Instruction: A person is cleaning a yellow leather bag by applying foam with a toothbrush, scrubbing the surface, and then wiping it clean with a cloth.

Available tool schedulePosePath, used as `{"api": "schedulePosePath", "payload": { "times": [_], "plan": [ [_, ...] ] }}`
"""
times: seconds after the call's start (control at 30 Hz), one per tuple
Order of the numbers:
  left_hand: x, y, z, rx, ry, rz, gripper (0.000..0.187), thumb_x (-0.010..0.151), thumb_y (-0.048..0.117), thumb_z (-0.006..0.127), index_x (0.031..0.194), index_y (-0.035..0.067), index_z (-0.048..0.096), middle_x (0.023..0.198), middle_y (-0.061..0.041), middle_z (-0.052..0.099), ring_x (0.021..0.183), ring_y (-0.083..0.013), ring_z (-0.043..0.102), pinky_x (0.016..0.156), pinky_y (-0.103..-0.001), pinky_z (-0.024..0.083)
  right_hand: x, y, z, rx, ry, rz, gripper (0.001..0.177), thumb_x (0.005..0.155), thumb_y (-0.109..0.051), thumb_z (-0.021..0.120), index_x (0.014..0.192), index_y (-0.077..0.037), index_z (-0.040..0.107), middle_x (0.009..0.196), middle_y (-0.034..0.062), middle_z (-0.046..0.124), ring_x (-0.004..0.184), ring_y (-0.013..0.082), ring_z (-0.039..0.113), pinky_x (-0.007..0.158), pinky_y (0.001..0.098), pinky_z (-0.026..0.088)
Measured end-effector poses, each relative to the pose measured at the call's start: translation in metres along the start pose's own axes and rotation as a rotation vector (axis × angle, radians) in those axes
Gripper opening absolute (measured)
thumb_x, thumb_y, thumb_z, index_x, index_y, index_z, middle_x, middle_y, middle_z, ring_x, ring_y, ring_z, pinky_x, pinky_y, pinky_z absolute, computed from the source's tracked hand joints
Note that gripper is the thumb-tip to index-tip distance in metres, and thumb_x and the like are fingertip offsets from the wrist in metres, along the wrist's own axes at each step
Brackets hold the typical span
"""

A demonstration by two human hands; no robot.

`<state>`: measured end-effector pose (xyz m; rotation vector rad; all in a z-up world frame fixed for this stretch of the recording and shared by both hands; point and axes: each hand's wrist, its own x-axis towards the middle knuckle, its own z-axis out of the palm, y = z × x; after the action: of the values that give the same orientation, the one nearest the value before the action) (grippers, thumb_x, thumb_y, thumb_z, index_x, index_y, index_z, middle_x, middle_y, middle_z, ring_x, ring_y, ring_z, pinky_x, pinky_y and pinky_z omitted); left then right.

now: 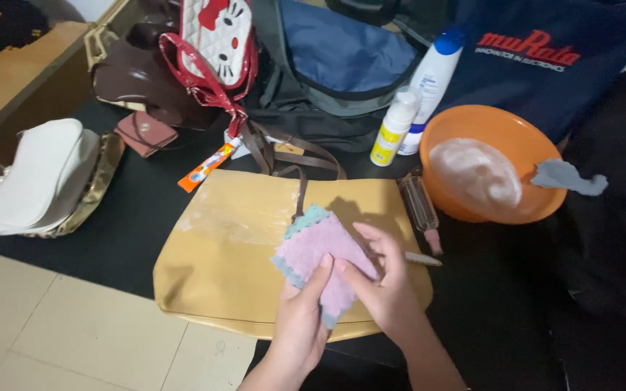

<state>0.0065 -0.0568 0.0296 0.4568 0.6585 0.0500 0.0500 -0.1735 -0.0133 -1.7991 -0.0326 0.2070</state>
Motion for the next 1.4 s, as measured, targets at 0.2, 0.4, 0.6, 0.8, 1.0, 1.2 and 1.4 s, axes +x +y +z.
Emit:
{"api": "schedulePosePath", "payload": {
  "times": [0.2,0.4,0.6,0.8,1.0,1.2,1.4],
  "plan": [
    [0.018,-0.019,-0.027,0.625,-0.327,0.329,0.041,0.088,0.022,0.072,0.125,0.004,0.073,0.129,-0.006,0.069,0.124,-0.0192,0.067,0.110,-0.034,0.051,-0.004,-0.005,-0.040,-0.111,-0.116,0.071,0.009,0.083,-0.014,0.075,0.082,-0.005,0.075,0.080,0.0030,0.076,0.081,0.0113,0.067,0.077,0.0284,0.053],
    [0.013,-0.002,-0.037,0.753,-0.704,0.458,0.038,0.095,0.005,0.069,0.132,0.007,0.062,0.125,-0.003,0.069,0.115,-0.0140,0.066,0.111,-0.032,0.048,-0.001,0.035,-0.180,-0.291,0.467,-0.071,0.041,0.077,-0.008,0.082,0.116,-0.008,0.073,0.110,0.0080,0.075,0.097,0.0189,0.068,0.086,0.0344,0.054],
    [0.015,0.030,-0.064,0.673,-0.638,0.427,0.027,0.096,0.000,0.062,0.122,0.002,0.069,0.109,-0.009,0.075,0.094,-0.0151,0.068,0.092,-0.030,0.054,0.083,0.075,-0.355,0.070,0.637,-0.169,0.028,0.104,-0.033,0.076,0.128,-0.024,0.066,0.112,-0.0101,0.069,0.088,-0.0022,0.063,0.069,0.0106,0.055],
    [0.012,0.049,-0.070,0.707,-0.354,0.452,0.015,0.094,0.006,0.066,0.105,0.001,0.074,0.089,-0.013,0.076,0.078,-0.0228,0.069,0.082,-0.037,0.059,0.094,0.149,-0.430,-0.567,0.695,-0.014,0.020,0.116,-0.027,0.069,0.117,-0.007,0.066,0.100,0.0121,0.064,0.084,0.0262,0.058,0.068,0.0406,0.041],
    [0.015,0.055,-0.073,0.747,-0.242,0.468,0.013,0.095,0.009,0.066,0.098,0.000,0.074,0.086,-0.014,0.076,0.076,-0.0223,0.068,0.082,-0.036,0.056,0.096,0.131,-0.431,0.167,0.588,-0.023,0.053,0.103,-0.049,0.062,0.152,-0.035,0.046,0.133,-0.0203,0.064,0.108,-0.0071,0.067,0.071,0.0032,0.057],
    [0.011,0.067,-0.075,0.817,-0.164,0.481,0.014,0.096,0.011,0.065,0.099,0.002,0.074,0.086,-0.013,0.076,0.074,-0.0227,0.069,0.084,-0.034,0.056,0.114,0.192,-0.464,-0.880,0.746,0.097,0.047,0.099,-0.025,0.087,0.118,0.015,0.069,0.101,0.0311,0.070,0.082,0.0456,0.068,0.059,0.0552,0.049],
    [0.033,0.081,-0.051,1.171,-0.422,0.776,0.020,0.093,0.007,0.066,0.112,0.012,0.063,0.108,-0.001,0.064,0.088,-0.0087,0.064,0.091,-0.027,0.054,0.069,0.083,-0.333,-0.711,0.717,-0.391,0.040,0.115,0.001,0.062,0.147,0.016,0.044,0.141,0.0397,0.049,0.125,0.0502,0.053,0.102,0.0527,0.040]
  ]
}}
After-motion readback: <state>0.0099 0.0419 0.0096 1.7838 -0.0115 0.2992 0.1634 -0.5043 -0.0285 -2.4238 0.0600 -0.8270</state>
